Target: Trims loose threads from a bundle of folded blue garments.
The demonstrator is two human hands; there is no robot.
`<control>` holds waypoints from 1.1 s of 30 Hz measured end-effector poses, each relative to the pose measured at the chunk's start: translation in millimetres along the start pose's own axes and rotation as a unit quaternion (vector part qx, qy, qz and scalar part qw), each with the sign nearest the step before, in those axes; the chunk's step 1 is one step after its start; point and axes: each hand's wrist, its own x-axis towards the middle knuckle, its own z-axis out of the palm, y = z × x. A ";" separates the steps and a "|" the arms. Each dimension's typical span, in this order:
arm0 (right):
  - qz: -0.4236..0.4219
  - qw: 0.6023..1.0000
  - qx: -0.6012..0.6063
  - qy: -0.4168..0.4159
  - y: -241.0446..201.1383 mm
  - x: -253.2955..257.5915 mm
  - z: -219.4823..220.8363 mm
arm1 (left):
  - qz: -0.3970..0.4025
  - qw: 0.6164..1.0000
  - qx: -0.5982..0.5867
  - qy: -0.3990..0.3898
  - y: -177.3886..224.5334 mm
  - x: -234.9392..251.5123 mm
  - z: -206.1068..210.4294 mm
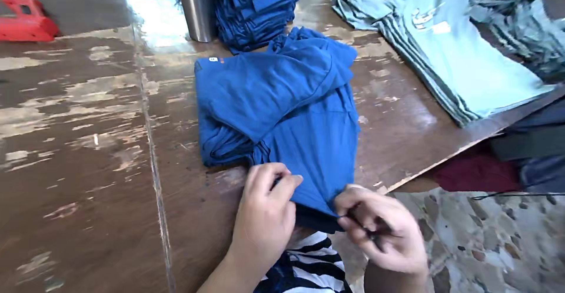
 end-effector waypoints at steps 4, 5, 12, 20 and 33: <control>-0.026 0.996 -0.010 0.090 3.7 22.7 -18.8 | -0.019 0.999 0.001 0.047 -3.8 1.8 -14.4; -0.034 0.993 -0.019 0.114 6.4 28.7 -18.3 | -0.024 0.999 0.008 0.047 -4.5 0.6 -13.5; -0.003 0.955 -0.173 0.242 36.4 58.5 26.7 | -0.139 0.966 -0.217 0.009 -10.1 0.2 -6.8; 0.070 0.995 -0.043 0.050 46.5 26.6 51.8 | -0.199 0.808 -0.554 0.039 -17.4 -8.1 -15.2; -0.054 0.980 -0.075 0.178 16.7 41.6 67.5 | -0.096 0.882 -0.461 -0.003 -13.7 -17.2 -11.8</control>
